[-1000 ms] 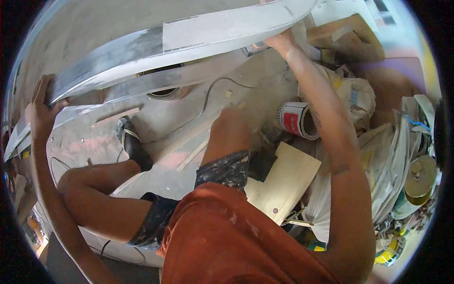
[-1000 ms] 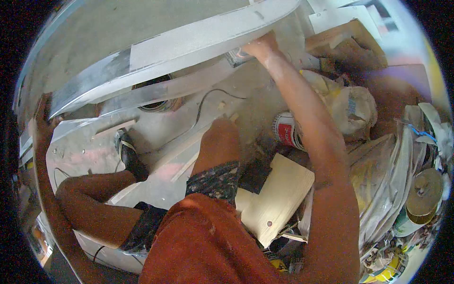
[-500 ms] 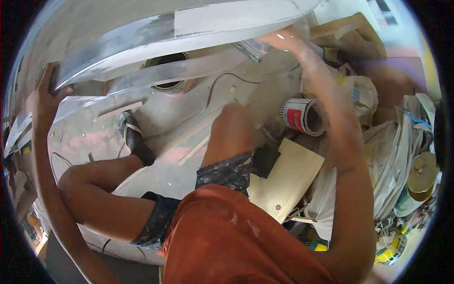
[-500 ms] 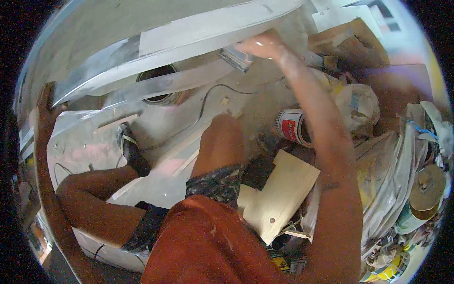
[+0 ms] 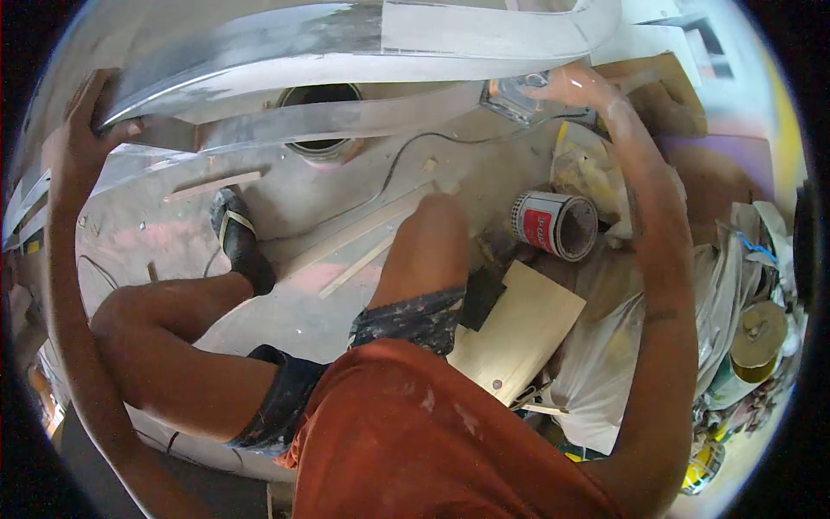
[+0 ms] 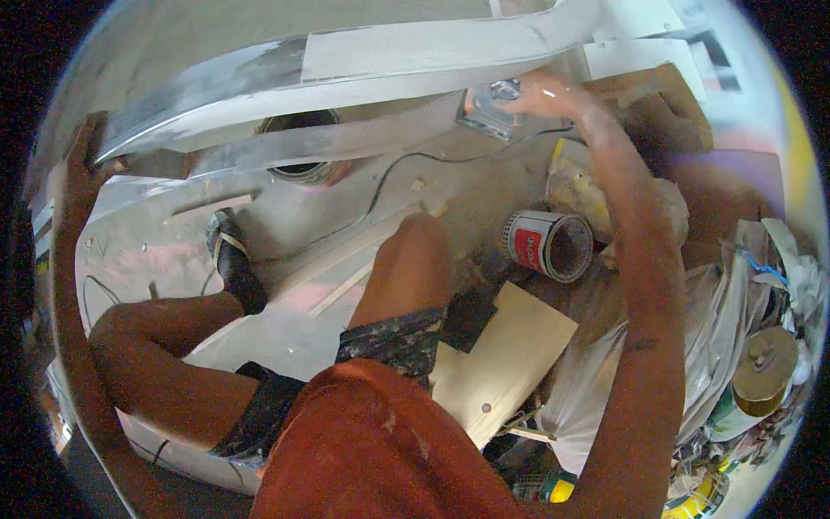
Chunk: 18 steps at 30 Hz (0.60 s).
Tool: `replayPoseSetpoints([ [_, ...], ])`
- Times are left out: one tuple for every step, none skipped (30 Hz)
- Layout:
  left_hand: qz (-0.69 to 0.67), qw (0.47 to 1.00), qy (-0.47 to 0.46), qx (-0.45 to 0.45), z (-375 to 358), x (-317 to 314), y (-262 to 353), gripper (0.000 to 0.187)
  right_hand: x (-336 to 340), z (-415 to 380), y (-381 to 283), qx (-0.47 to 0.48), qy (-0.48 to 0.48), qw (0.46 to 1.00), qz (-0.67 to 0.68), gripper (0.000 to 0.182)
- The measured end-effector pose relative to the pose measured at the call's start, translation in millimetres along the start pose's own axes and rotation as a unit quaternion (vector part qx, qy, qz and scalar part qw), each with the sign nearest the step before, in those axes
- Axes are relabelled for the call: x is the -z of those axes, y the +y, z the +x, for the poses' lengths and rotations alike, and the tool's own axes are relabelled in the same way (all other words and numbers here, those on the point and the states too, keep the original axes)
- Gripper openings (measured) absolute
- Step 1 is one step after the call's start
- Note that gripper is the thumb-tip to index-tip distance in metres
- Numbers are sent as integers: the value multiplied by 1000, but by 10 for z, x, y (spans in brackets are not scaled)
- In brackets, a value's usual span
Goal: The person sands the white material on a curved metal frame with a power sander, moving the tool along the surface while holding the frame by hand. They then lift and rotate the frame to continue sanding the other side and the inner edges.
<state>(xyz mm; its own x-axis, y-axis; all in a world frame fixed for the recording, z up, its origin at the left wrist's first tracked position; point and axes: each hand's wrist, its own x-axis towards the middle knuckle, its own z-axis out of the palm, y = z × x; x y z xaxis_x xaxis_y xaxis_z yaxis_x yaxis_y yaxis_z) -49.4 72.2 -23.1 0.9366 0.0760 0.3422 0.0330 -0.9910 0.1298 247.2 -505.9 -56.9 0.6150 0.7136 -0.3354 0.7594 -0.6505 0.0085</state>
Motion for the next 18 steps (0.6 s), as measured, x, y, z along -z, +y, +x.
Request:
replayPoseSetpoints([
  [22, 999, -41, 25, 19, -4, -35, 84, 25, -30, 20, -34, -3, 999, 33, 70],
  [45, 995, -80, 49, 30, 1, -64, 86, 39, -41, 33, -69, -5, 995, 65, 68],
  [44, 994, -81, 52, 20, 13, -75, 86, 54, -17, 44, -67, -6, 996, 64, 68],
  [37, 994, -90, 52, 31, 38, -7, 87, 125, -20, -48, -105, -51, 986, 121, 66],
  [28, 993, -99, 50, 50, 50, 45, 89, 169, -18, -115, -144, -95, 969, 177, 64],
  [27, 993, -99, 51, 56, 58, 76, 89, 128, -5, -126, -145, -96, 969, 176, 64],
  [46, 992, -101, 55, 60, 71, 101, 89, 41, 4, -140, -71, -66, 988, 116, 62],
  [66, 991, -102, 59, 64, 80, 110, 89, -36, 9, -141, 4, -36, 998, 56, 60],
  [65, 991, -102, 60, 64, 72, 66, 89, -91, -10, -140, 4, -37, 998, 55, 60],
  [54, 993, -99, 44, 64, 56, -5, 88, -137, -61, -133, 38, -1, 997, 66, 58],
  [43, 994, -96, 30, 57, 36, -41, 87, -163, -100, -114, 72, 35, 994, 76, 56],
  [42, 994, -95, 29, 48, 39, -19, 87, -176, -100, -54, 71, 35, 994, 74, 56],
  [18, 994, -100, 49, 47, 56, 15, 85, -167, -61, 26, 49, 22, 995, 80, 55],
  [-6, 992, -106, 69, 47, 72, 28, 83, -166, -16, 93, 27, 10, 996, 86, 53],
  [-4, 992, -105, 66, 52, 90, 38, 83, -156, -3, 94, 26, 13, 996, 88, 53],
  [-7, 993, -103, 65, 57, 94, 47, 81, -142, 15, 99, -31, -19, 994, 101, 52],
  [-12, 993, -100, 64, 57, 90, 57, 79, -136, 20, 102, -87, -52, 988, 114, 51],
  [-12, 993, -99, 63, 57, 67, 42, 79, -152, 17, 67, -88, -51, 988, 114, 51],
])
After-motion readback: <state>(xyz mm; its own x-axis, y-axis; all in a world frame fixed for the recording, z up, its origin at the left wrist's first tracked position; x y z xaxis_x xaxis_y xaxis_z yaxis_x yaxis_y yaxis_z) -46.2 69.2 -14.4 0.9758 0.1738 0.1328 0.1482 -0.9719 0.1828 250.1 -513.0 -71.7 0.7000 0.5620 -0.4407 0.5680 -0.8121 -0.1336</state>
